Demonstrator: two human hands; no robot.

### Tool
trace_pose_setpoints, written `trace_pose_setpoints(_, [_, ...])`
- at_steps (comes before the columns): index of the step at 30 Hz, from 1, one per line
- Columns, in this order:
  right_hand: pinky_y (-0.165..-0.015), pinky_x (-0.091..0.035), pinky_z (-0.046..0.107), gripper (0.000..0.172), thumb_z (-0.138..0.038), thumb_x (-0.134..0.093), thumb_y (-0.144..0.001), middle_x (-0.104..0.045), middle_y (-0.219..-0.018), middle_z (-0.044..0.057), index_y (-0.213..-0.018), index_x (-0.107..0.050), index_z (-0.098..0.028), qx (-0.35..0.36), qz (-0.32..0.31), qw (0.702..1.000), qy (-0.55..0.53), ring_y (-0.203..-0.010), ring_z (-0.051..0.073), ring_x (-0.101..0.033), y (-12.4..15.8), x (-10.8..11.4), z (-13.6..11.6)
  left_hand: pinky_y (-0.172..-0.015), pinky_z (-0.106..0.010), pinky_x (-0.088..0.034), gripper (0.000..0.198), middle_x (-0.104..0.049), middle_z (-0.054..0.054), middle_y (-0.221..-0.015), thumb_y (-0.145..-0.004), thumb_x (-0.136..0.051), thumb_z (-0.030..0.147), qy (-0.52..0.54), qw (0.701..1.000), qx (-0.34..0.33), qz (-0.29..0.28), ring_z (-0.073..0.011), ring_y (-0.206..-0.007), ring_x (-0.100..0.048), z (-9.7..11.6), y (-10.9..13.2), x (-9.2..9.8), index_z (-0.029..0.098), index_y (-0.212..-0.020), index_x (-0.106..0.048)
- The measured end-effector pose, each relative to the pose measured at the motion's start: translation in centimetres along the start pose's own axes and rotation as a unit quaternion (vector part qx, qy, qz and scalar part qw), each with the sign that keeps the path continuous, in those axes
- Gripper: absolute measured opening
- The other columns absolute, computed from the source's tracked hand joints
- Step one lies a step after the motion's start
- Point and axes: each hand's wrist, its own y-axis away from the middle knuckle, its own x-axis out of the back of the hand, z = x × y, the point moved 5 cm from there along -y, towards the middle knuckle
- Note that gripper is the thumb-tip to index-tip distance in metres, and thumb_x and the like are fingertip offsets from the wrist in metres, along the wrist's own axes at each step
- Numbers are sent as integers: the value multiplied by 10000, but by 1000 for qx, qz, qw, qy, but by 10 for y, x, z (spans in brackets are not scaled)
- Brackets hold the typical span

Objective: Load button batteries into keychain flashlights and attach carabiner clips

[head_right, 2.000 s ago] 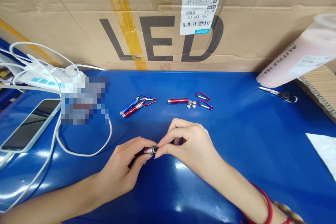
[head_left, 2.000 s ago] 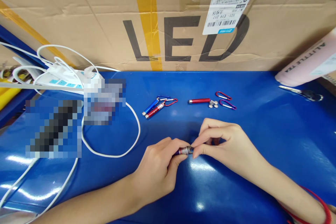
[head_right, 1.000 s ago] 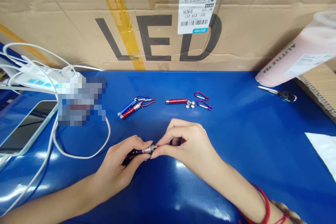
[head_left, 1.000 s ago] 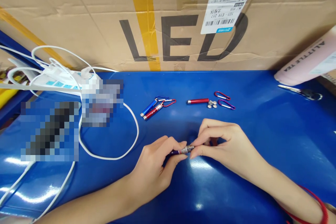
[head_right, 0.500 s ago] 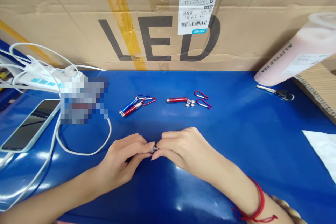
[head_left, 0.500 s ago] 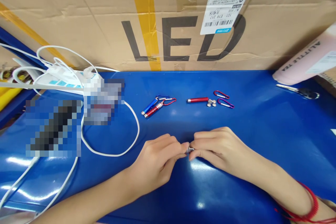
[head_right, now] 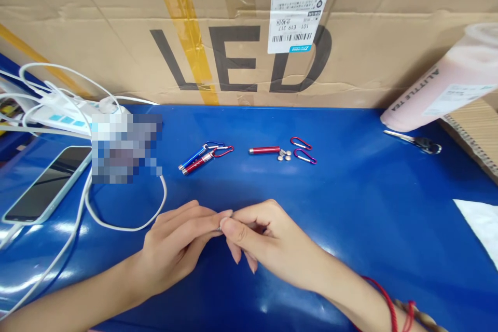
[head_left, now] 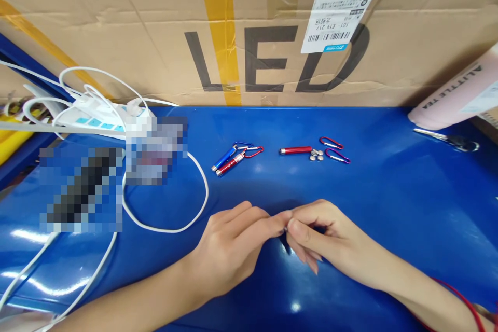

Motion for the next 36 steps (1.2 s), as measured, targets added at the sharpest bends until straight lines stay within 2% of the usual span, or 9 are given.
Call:
trace_pose_setpoints(3, [-437,-349,186,487,-455,-444,-942,-494,-493,-24,-565,-534,-160,-3,-2,1000,17,-428,68,-451,-1,0,0,-544,-257,-476,301,-691,-50,-819,-915,-438,32,-1,999,21,-27,-152,-620,-570,-3,0,-4,130,-1179,-545])
trace_pose_setpoints(6, [-432,-357,185,502,-431,-421,-953,-492,-485,-22,-553,-558,-161,-4,11,998,68,-425,70,-459,-2,1,0,-534,-270,-475,271,-686,-63,-796,-921,-424,50,-7,999,31,-31,-161,-601,-556,-3,-2,-4,118,-1137,-571])
trace_pose_setpoints(10, [-420,-336,183,450,-392,-521,-902,-497,-487,-24,-519,-572,-162,39,104,980,165,-425,63,-431,-4,11,-6,-537,-260,-445,210,-636,-44,-702,-930,-434,93,45,994,95,-43,-156,-581,-532,-5,-6,-4,107,-1041,-612])
trace_pose_setpoints(13, [-403,-327,177,399,-401,-607,-837,-478,-470,-34,-520,-554,-165,52,176,968,170,-424,62,-401,-2,18,-9,-561,-233,-435,175,-657,-43,-768,-923,-471,117,129,975,174,-56,-139,-615,-549,-9,-6,-6,115,-1000,-629])
trace_pose_setpoints(16, [-384,-332,174,303,-370,-661,-790,-452,-470,-48,-576,-572,-175,50,210,967,133,-418,64,-392,-1,21,-10,-555,-206,-426,164,-663,-32,-797,-921,-481,142,189,952,234,-59,-121,-614,-547,-11,-7,-6,124,-974,-635])
trace_pose_setpoints(20, [-410,-399,179,80,-258,-713,-749,-516,-591,-38,-740,-671,-191,119,244,954,127,-451,66,-453,2,23,-17,-554,-187,-410,185,-613,3,-741,-931,-453,158,252,925,277,-61,-114,-627,-529,-14,-10,-6,148,-947,-637])
trace_pose_setpoints(22, [-413,-411,175,33,-203,-706,-764,-557,-665,-23,-798,-705,-202,161,243,945,145,-467,59,-473,3,23,-20,-532,-181,-383,186,-574,21,-709,-931,-452,159,272,916,287,-60,-105,-605,-492,-14,-11,-6,157,-956,-636])
trace_pose_setpoints(27, [-479,-462,187,167,-96,-642,-818,-598,-804,9,-854,-740,-227,238,195,921,240,-569,71,-556,5,21,-24,-495,-188,-315,187,-525,32,-695,-927,-451,162,309,898,301,-83,-94,-559,-390,-13,-10,-9,152,-930,-638])
trace_pose_setpoints(36, [-525,-440,176,270,-76,-515,-918,-637,-910,4,-1062,-661,-252,287,86,871,390,-625,55,-602,12,22,-24,-476,-219,-235,224,-423,44,-611,-929,-467,259,354,861,342,-124,-97,-520,-295,-17,-3,-15,138,-856,-642])
